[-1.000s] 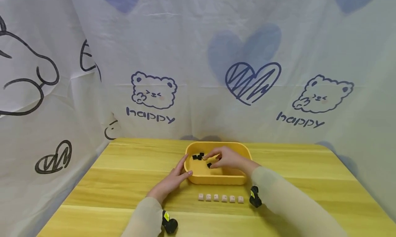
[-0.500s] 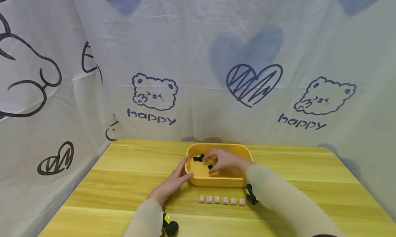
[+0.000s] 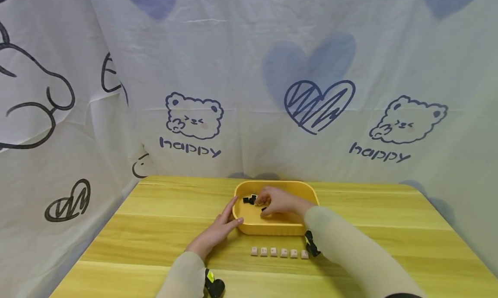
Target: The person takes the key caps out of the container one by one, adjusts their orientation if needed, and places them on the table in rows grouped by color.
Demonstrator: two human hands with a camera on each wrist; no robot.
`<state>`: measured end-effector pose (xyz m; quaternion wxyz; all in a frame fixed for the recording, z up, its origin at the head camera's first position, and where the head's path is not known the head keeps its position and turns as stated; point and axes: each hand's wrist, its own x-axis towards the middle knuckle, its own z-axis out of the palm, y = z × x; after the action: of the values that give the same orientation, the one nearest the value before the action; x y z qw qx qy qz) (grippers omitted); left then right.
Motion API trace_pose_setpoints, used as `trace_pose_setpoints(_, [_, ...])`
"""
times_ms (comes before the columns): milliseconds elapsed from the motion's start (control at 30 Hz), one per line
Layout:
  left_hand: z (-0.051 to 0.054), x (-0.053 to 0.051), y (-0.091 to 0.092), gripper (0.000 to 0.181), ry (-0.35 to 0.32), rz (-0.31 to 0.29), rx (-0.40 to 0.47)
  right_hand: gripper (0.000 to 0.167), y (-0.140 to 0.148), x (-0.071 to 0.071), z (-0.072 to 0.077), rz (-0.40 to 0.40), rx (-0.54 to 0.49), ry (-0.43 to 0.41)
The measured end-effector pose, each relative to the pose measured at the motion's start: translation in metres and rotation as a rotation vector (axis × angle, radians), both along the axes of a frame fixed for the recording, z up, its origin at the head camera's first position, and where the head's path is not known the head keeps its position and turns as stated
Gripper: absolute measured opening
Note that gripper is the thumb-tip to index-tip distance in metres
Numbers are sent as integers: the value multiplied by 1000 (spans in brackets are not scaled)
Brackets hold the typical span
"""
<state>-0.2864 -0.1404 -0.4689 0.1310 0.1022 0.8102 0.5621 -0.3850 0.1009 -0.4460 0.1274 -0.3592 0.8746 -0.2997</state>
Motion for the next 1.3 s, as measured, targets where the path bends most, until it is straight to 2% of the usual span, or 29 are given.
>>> trace_pose_setpoints(167, [0, 0, 1, 73, -10, -9, 25, 29, 2, 2, 2, -3, -11, -14])
trace_pose_setpoints(267, [1, 0, 2, 72, 2, -6, 8, 26, 3, 3, 3, 14, -11, -7])
trace_pose_setpoints(600, [0, 1, 4, 72, 13, 1, -6, 24, 5, 11, 10, 27, 66, 22])
trace_pose_setpoints(867, [-1, 0, 4, 72, 27, -5, -25, 22, 13, 18, 18, 25, -4, 29])
trace_pose_setpoints(1067, [-1, 1, 2, 74, -4, -6, -10, 23, 21, 24, 29, 30, -70, 11])
trace_pose_setpoints(1300, [1, 1, 2, 74, -2, -8, -10, 21, 30, 36, 39, 60, -87, 1])
